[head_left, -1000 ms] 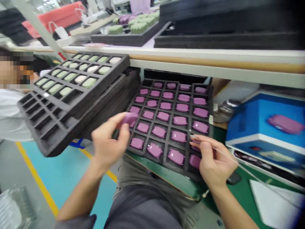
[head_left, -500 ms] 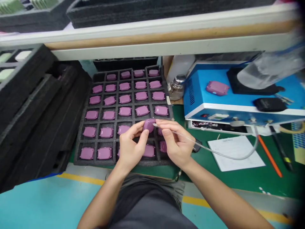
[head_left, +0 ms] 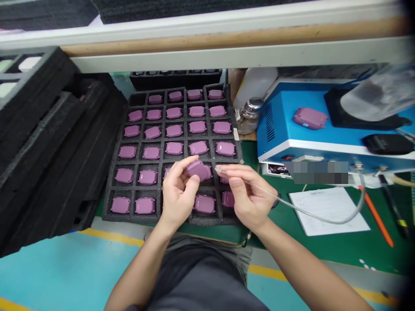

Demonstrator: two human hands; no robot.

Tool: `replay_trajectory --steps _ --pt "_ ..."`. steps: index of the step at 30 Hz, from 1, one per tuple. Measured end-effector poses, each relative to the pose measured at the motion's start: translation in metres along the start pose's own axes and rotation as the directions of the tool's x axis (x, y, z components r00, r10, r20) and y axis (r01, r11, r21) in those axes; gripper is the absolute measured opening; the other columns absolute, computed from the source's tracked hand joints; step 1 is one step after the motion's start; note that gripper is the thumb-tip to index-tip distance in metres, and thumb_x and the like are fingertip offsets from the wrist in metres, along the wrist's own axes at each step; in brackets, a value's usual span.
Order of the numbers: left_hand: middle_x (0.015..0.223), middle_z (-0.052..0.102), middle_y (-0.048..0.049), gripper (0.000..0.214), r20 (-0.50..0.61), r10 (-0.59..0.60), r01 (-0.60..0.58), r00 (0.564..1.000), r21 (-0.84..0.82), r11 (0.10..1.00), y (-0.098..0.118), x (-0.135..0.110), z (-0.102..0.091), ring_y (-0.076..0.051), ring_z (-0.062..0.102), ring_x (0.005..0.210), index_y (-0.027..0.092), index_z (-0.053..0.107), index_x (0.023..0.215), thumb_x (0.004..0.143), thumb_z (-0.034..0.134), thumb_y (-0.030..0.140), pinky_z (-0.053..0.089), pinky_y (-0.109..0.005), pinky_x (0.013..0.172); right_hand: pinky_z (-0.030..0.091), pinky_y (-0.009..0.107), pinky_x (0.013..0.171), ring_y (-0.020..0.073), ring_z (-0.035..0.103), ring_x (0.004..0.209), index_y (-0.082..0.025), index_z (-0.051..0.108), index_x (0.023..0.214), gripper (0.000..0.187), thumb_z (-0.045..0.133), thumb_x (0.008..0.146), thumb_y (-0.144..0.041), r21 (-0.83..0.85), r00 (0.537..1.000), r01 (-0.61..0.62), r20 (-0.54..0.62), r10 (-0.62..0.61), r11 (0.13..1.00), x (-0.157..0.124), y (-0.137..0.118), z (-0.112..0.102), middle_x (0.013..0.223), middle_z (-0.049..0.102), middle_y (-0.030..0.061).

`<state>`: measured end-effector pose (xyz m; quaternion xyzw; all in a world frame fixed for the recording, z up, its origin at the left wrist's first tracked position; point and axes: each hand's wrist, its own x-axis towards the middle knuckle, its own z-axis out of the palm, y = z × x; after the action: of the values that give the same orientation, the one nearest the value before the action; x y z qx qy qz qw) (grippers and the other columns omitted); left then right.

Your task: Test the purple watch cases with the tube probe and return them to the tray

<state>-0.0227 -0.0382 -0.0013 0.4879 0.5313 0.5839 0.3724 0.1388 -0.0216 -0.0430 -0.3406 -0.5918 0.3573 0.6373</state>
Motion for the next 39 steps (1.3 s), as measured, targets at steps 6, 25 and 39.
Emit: replay_trajectory --steps 6,25,39 --pt "0.089 0.076 -0.0042 0.017 -0.132 -0.052 0.048 0.99 -0.035 0.998 -0.003 -0.0037 0.003 -0.014 0.075 0.08 0.016 0.07 0.097 0.086 0.079 0.024 0.061 -0.022 0.075 0.07 0.043 0.089 0.0233 0.079 0.104 -0.026 0.078 0.108 0.015 0.066 0.101 -0.02 -0.011 1.0 0.002 -0.003 -0.002 1.0 0.0 -0.0011 0.0006 0.108 0.081 0.0068" --pt "0.097 0.085 -0.0072 0.023 -0.177 -0.114 0.092 0.978 -0.13 0.987 -0.0011 -0.0055 0.0081 -0.017 0.083 0.087 0.015 0.08 0.102 0.082 0.088 0.024 0.068 -0.023 0.083 0.07 0.042 0.089 0.0228 0.081 0.102 -0.025 0.078 0.106 0.014 0.065 0.101 -0.02 -0.062 0.999 -0.029 -0.017 0.028 0.998 0.0033 -0.0017 0.0019 0.108 0.082 0.0064" --pt "0.099 0.085 -0.0083 0.028 -0.164 -0.13 0.117 0.978 -0.087 0.989 0.0008 -0.0063 0.0074 -0.021 0.083 0.088 0.015 0.079 0.102 0.082 0.088 0.031 0.07 -0.031 0.086 0.071 0.044 0.089 0.0235 0.08 0.101 -0.026 0.077 0.104 0.012 0.065 0.103 -0.027 -0.102 0.998 -0.059 -0.019 0.058 0.993 0.0027 -0.0003 0.0016 0.105 0.082 0.0071"
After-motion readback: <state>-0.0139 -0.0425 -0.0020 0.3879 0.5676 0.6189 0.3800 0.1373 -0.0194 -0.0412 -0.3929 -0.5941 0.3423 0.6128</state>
